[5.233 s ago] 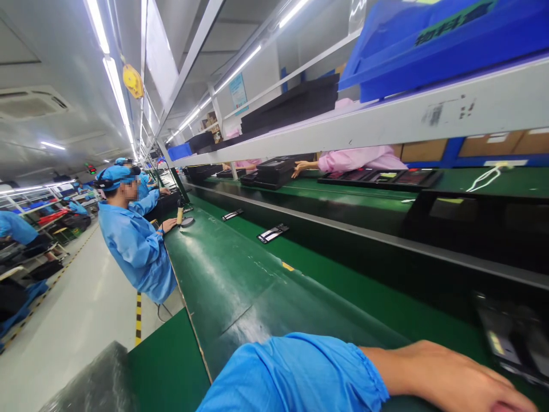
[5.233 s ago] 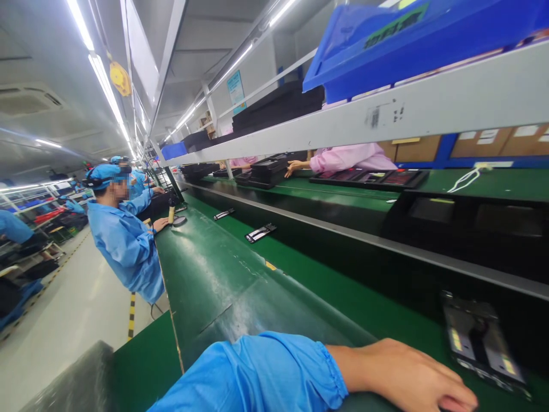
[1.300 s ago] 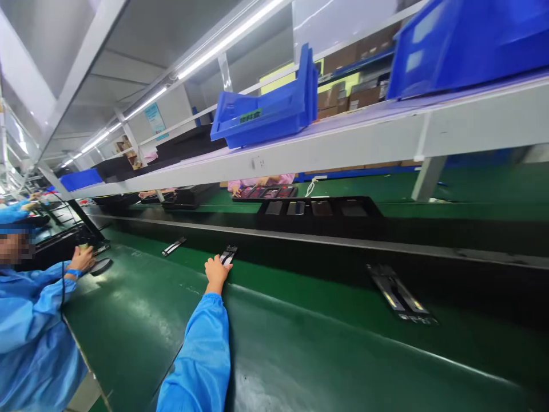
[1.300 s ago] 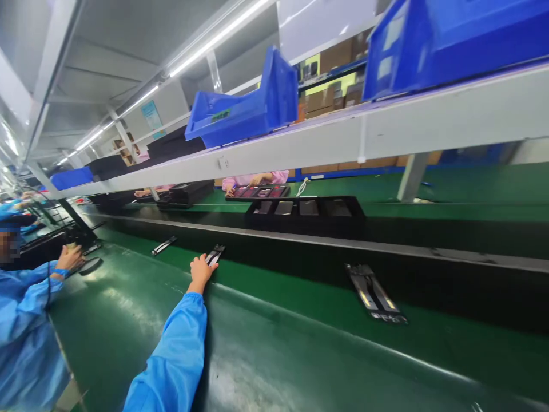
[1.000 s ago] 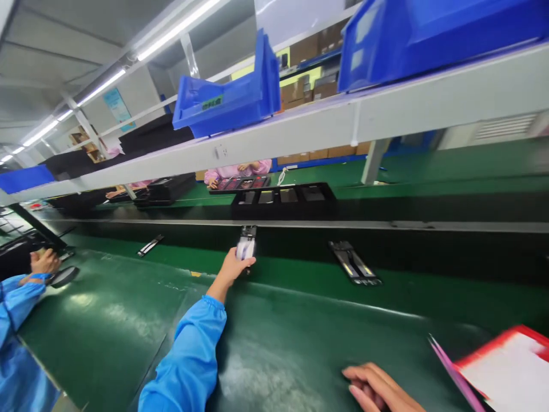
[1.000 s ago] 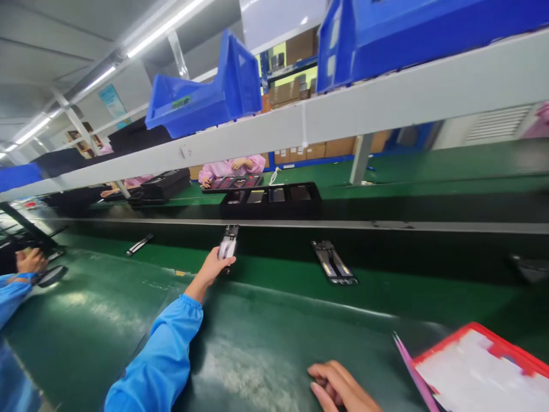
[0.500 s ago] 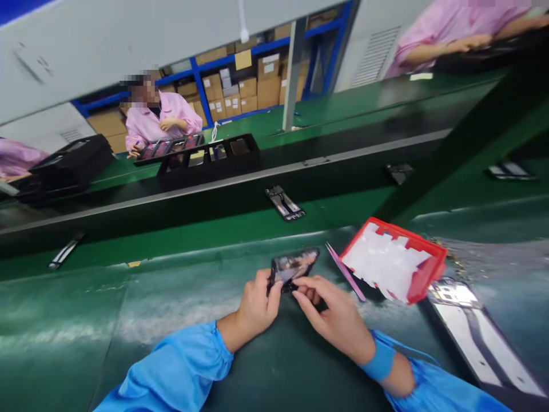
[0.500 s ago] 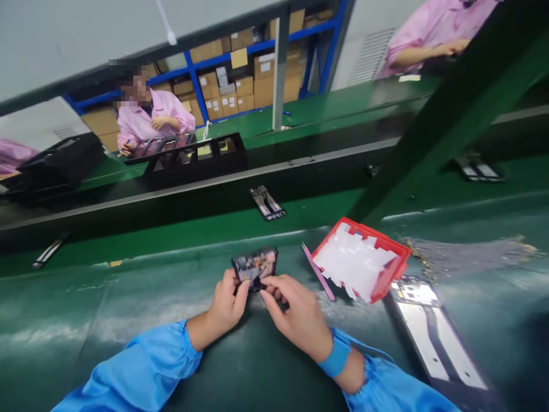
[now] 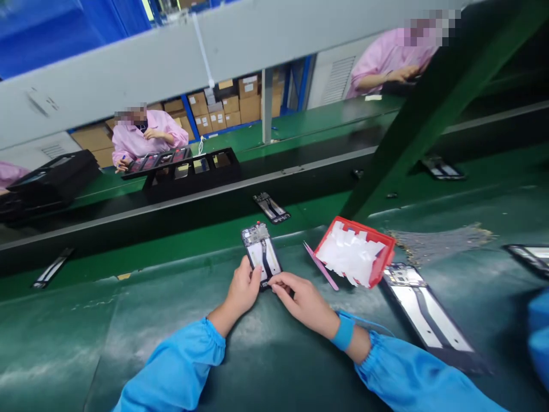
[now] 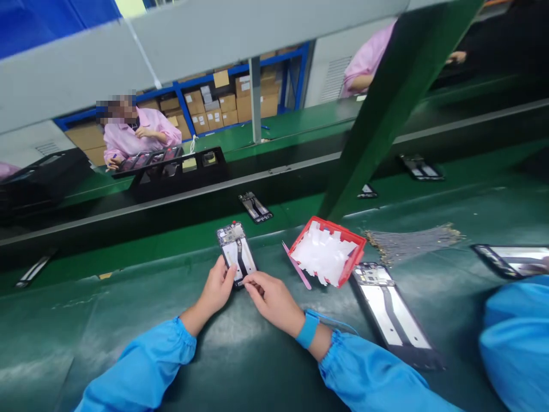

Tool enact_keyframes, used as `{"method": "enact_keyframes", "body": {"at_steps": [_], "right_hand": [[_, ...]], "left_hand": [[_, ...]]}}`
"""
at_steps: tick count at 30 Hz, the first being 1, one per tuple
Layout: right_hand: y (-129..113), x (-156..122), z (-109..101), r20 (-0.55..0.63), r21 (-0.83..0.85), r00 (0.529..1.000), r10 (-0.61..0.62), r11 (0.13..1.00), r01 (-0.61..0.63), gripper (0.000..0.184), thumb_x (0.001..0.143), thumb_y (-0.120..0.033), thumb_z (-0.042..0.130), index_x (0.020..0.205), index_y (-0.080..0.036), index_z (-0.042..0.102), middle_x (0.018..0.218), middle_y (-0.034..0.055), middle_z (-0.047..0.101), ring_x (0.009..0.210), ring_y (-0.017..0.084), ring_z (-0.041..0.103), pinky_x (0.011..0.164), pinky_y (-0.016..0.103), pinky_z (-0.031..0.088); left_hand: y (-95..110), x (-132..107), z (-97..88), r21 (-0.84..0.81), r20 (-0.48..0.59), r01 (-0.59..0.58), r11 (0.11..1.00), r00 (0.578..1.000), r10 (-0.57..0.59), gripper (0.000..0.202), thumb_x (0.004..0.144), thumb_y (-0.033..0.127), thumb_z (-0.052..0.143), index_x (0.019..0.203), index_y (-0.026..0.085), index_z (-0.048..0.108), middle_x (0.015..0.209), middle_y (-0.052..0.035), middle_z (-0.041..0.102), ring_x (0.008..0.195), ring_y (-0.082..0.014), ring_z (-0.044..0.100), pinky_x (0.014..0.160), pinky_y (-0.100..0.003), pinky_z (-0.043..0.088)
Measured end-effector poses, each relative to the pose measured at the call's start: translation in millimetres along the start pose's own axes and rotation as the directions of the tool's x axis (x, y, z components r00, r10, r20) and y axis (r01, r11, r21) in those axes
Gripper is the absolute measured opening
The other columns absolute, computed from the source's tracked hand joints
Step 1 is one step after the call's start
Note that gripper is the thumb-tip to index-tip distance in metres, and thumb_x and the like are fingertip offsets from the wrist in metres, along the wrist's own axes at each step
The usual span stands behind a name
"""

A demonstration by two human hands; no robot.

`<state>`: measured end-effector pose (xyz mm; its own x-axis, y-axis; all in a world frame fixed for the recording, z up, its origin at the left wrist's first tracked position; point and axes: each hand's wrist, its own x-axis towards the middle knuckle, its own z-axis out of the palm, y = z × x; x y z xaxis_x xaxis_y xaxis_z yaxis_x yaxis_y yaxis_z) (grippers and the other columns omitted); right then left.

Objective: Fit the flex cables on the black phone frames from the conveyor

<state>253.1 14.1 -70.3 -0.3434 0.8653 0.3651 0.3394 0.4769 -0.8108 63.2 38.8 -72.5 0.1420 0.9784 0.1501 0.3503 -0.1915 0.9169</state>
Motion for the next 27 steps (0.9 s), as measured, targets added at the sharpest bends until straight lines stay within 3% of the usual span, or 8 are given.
{"method": "enact_keyframes", "body": {"at_steps": [6, 8, 11, 14, 17, 22, 25, 27], "right_hand": [[-8, 0, -2, -0.03, -0.1, 0.994, -0.102, 0.99, 0.099, 0.019, 0.102, -0.023, 0.049, 0.098, -0.02, 0.068, 0.089, 0.0063, 0.071, 0.077, 0.021, 0.066, 0.074, 0.034, 0.055], [-17, -20, -14, -0.025, -0.14, 0.993, -0.115, 0.984, 0.111, 0.02, 0.103, -0.023, 0.049, 0.098, -0.02, 0.068, 0.092, 0.0077, 0.072, 0.085, 0.023, 0.068, 0.081, 0.036, 0.056], [-28, -77, -38, 0.065, -0.216, 0.992, -0.105, 0.969, 0.117, 0.023, 0.106, -0.023, 0.048, 0.101, -0.02, 0.07, 0.101, 0.0099, 0.073, 0.097, 0.024, 0.069, 0.09, 0.04, 0.057], [-34, -139, -55, 0.165, -0.363, 0.983, -0.083, 0.921, 0.139, 0.026, 0.105, -0.026, 0.053, 0.125, -0.021, 0.069, 0.134, 0.0147, 0.068, 0.129, 0.031, 0.06, 0.107, 0.051, 0.052], [-33, -173, -53, 0.18, -0.488, 0.979, -0.095, 0.855, 0.173, 0.047, 0.101, -0.029, 0.057, 0.147, -0.016, 0.057, 0.152, 0.0188, 0.054, 0.144, 0.037, 0.048, 0.112, 0.058, 0.046], [-25, -170, -41, 0.087, -0.564, 0.978, -0.191, 0.8, 0.206, 0.043, 0.097, -0.029, 0.052, 0.136, -0.011, 0.062, 0.14, 0.0209, 0.064, 0.136, 0.036, 0.056, 0.104, 0.055, 0.051], [-28, -164, -44, 0.101, -0.57, 0.981, -0.166, 0.798, 0.193, 0.042, 0.096, -0.029, 0.05, 0.133, -0.011, 0.061, 0.14, 0.0209, 0.064, 0.135, 0.035, 0.057, 0.102, 0.054, 0.05], [-32, -162, -45, 0.101, -0.569, 0.985, -0.139, 0.804, 0.172, 0.043, 0.095, -0.031, 0.049, 0.132, -0.012, 0.06, 0.138, 0.0214, 0.065, 0.133, 0.034, 0.057, 0.1, 0.055, 0.05]], "left_hand": [[-7, 0, -1.7, -0.145, -0.238, -0.007, 0.989, 0.971, -0.028, 0.033, 0.094, 0.046, 0.064, 0.111, 0.017, 0.06, 0.099, -0.0074, 0.072, 0.086, -0.0193, 0.069, 0.081, -0.029, 0.054], [-9, -16, -10.8, -0.175, -0.313, 0.005, 0.985, 0.948, -0.061, 0.038, 0.094, 0.05, 0.061, 0.114, 0.017, 0.058, 0.105, -0.0096, 0.072, 0.094, -0.0206, 0.07, 0.086, -0.031, 0.055], [-14, -55, -36.1, -0.214, -0.354, 0.059, 0.975, 0.926, -0.134, 0.048, 0.091, 0.056, 0.062, 0.116, 0.016, 0.058, 0.109, -0.0117, 0.073, 0.095, -0.022, 0.072, 0.086, -0.032, 0.057], [-16, -90, -64.5, -0.244, -0.309, 0.145, 0.959, 0.926, -0.218, 0.055, 0.085, 0.059, 0.07, 0.116, 0.016, 0.062, 0.111, -0.0117, 0.075, 0.096, -0.0231, 0.073, 0.086, -0.032, 0.058], [-13, -101, -78.2, -0.215, -0.214, 0.202, 0.956, 0.945, -0.248, 0.061, 0.082, 0.064, 0.072, 0.119, 0.016, 0.064, 0.11, -0.0113, 0.077, 0.094, -0.0246, 0.074, 0.084, -0.033, 0.059], [-10, -90, -72.7, -0.103, -0.113, 0.238, 0.966, 0.962, -0.249, 0.067, 0.08, 0.073, 0.069, 0.115, 0.015, 0.067, 0.106, -0.0119, 0.078, 0.089, -0.0259, 0.075, 0.082, -0.034, 0.059], [-9, -87, -70.3, -0.081, -0.042, 0.244, 0.966, 0.968, -0.248, 0.071, 0.076, 0.077, 0.069, 0.111, 0.015, 0.069, 0.104, -0.0124, 0.078, 0.09, -0.0283, 0.075, 0.083, -0.035, 0.06], [-5, -88, -68.8, -0.068, -0.055, 0.256, 0.964, 0.964, -0.26, 0.072, 0.072, 0.078, 0.071, 0.108, 0.016, 0.071, 0.1, -0.0113, 0.078, 0.09, -0.0298, 0.075, 0.081, -0.036, 0.061]]}}
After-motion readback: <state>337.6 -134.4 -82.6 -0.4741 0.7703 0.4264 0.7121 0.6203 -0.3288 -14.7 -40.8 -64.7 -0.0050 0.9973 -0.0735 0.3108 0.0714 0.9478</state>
